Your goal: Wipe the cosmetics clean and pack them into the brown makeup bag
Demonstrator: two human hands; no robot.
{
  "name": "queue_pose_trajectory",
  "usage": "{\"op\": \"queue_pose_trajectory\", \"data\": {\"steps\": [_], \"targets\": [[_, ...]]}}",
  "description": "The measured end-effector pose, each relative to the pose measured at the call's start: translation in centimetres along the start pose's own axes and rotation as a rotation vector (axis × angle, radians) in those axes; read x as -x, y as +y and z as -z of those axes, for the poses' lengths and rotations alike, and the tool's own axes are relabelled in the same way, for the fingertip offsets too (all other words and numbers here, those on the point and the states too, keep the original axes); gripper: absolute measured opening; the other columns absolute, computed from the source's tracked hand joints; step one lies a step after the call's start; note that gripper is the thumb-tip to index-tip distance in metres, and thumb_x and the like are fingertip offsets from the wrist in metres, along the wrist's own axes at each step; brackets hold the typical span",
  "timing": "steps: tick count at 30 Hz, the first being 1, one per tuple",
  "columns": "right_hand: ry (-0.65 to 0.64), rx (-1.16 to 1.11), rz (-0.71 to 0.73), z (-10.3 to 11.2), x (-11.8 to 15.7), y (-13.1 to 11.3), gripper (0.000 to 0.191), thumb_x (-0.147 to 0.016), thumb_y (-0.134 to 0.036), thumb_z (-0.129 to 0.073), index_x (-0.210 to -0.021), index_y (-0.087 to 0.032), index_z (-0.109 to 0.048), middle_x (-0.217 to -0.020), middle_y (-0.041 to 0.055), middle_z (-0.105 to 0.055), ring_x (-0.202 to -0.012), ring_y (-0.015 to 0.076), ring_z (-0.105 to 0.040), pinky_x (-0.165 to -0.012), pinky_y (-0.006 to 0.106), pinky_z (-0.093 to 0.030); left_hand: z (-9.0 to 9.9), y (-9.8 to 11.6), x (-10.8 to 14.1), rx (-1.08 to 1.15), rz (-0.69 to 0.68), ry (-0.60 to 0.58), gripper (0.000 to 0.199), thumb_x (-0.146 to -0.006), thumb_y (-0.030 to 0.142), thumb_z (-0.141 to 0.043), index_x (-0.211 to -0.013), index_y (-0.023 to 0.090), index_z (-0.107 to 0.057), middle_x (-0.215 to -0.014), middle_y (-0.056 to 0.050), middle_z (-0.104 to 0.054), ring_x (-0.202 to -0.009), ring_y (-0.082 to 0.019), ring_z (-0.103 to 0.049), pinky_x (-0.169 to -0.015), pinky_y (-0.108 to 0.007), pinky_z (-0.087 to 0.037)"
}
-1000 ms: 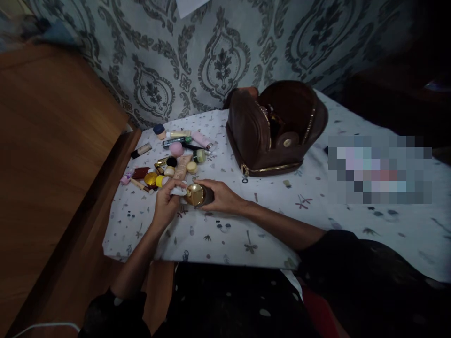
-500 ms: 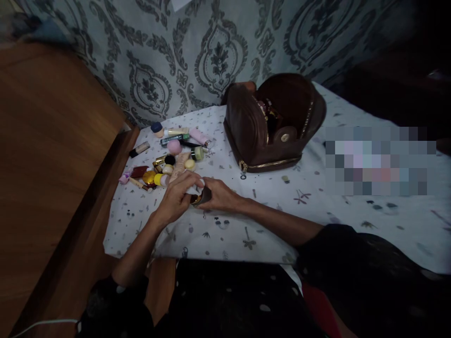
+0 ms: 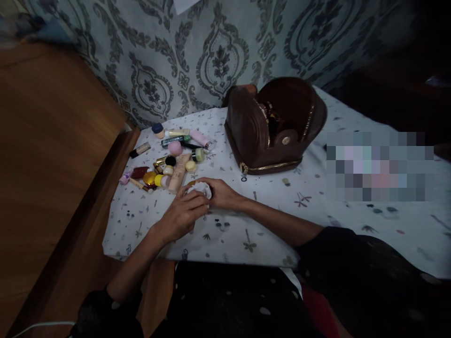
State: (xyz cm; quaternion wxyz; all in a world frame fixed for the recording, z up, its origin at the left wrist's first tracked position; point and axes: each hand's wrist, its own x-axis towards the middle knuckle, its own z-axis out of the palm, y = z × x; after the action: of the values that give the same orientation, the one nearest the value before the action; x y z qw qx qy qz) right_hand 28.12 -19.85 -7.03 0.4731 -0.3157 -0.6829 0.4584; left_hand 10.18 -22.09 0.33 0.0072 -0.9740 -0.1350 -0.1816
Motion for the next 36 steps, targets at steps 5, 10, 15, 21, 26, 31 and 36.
{"op": "queue_pose_trajectory", "data": {"steps": [5, 10, 15, 21, 26, 31, 36], "targets": [[0.001, -0.197, -0.065, 0.1, -0.3, 0.6, 0.058, -0.059, -0.019, -0.079, -0.114, -0.014, -0.064, -0.108, 0.0060, -0.071, -0.097, 0.0203, -0.065, -0.090, 0.034, -0.050, -0.6, 0.1, 0.9, -0.026, -0.007, 0.097, 0.029, -0.092, 0.001, -0.038, -0.081, 0.018, -0.059, -0.099, -0.005, -0.074, -0.100, -0.020, -0.063, -0.098, -0.044, -0.043], [-0.021, -0.410, -0.153, 0.4, -0.3, 0.7, 0.062, -0.051, -0.017, -0.084, -0.109, -0.016, -0.065, -0.098, 0.0011, -0.071, -0.091, 0.0174, -0.065, -0.085, 0.029, -0.050, -1.3, 0.0, 1.8, 0.005, 0.032, 0.201, 0.030, -0.096, 0.008, -0.037, -0.082, 0.019, -0.062, -0.102, -0.007, -0.074, -0.102, -0.020, -0.063, -0.096, -0.043, -0.047], [-0.061, -0.487, -0.183, 0.5, -0.2, 0.2, 0.062, -0.051, -0.017, -0.086, -0.109, -0.017, -0.065, -0.095, -0.0005, -0.070, -0.090, 0.0161, -0.065, -0.084, 0.029, -0.051, -1.5, 0.2, 1.9, 0.065, 0.043, 0.308, 0.029, -0.096, 0.009, -0.038, -0.080, 0.019, -0.060, -0.098, -0.008, -0.074, -0.099, -0.020, -0.062, -0.092, -0.043, -0.051], [-0.075, -0.550, -0.214, 0.8, -0.1, -0.3, 0.059, -0.052, -0.016, -0.088, -0.106, -0.018, -0.065, -0.095, -0.0017, -0.070, -0.090, 0.0145, -0.065, -0.086, 0.027, -0.051, -1.2, 0.4, 1.6, 0.081, 0.041, 0.394, 0.026, -0.095, 0.006, -0.039, -0.082, 0.019, -0.057, -0.096, -0.009, -0.072, -0.098, -0.021, -0.061, -0.089, -0.044, -0.053], [-0.127, -0.607, -0.201, 1.0, -0.1, -0.9, 0.055, -0.055, -0.020, -0.089, -0.104, -0.017, -0.066, -0.096, -0.0003, -0.070, -0.093, 0.0146, -0.065, -0.087, 0.027, -0.052, -0.8, 0.3, 1.4, 0.165, 0.073, 0.452, 0.030, -0.093, 0.004, -0.033, -0.081, 0.019, -0.056, -0.096, -0.010, -0.069, -0.097, -0.021, -0.060, -0.083, -0.042, -0.053], [-0.167, -0.657, -0.234, 1.2, 0.1, -1.4, 0.053, -0.058, -0.025, -0.089, -0.105, -0.017, -0.066, -0.096, 0.0009, -0.071, -0.088, 0.0139, -0.066, -0.083, 0.026, -0.053, -0.5, 0.3, 1.1, 0.224, 0.139, 0.522, 0.028, -0.093, 0.009, -0.035, -0.080, 0.020, -0.057, -0.094, -0.009, -0.068, -0.093, -0.021, -0.060, -0.081, -0.042, -0.052], [-0.199, -0.764, -0.284, 1.4, 0.3, -1.3, 0.056, -0.055, -0.026, -0.091, -0.106, -0.017, -0.068, -0.095, 0.0006, -0.072, -0.088, 0.0138, -0.067, -0.084, 0.026, -0.052, -0.4, 0.1, 1.1, 0.297, 0.262, 0.602, 0.024, -0.086, 0.007, -0.042, -0.073, 0.020, -0.058, -0.092, -0.007, -0.068, -0.089, -0.020, -0.062, -0.082, -0.040, -0.052]]}}
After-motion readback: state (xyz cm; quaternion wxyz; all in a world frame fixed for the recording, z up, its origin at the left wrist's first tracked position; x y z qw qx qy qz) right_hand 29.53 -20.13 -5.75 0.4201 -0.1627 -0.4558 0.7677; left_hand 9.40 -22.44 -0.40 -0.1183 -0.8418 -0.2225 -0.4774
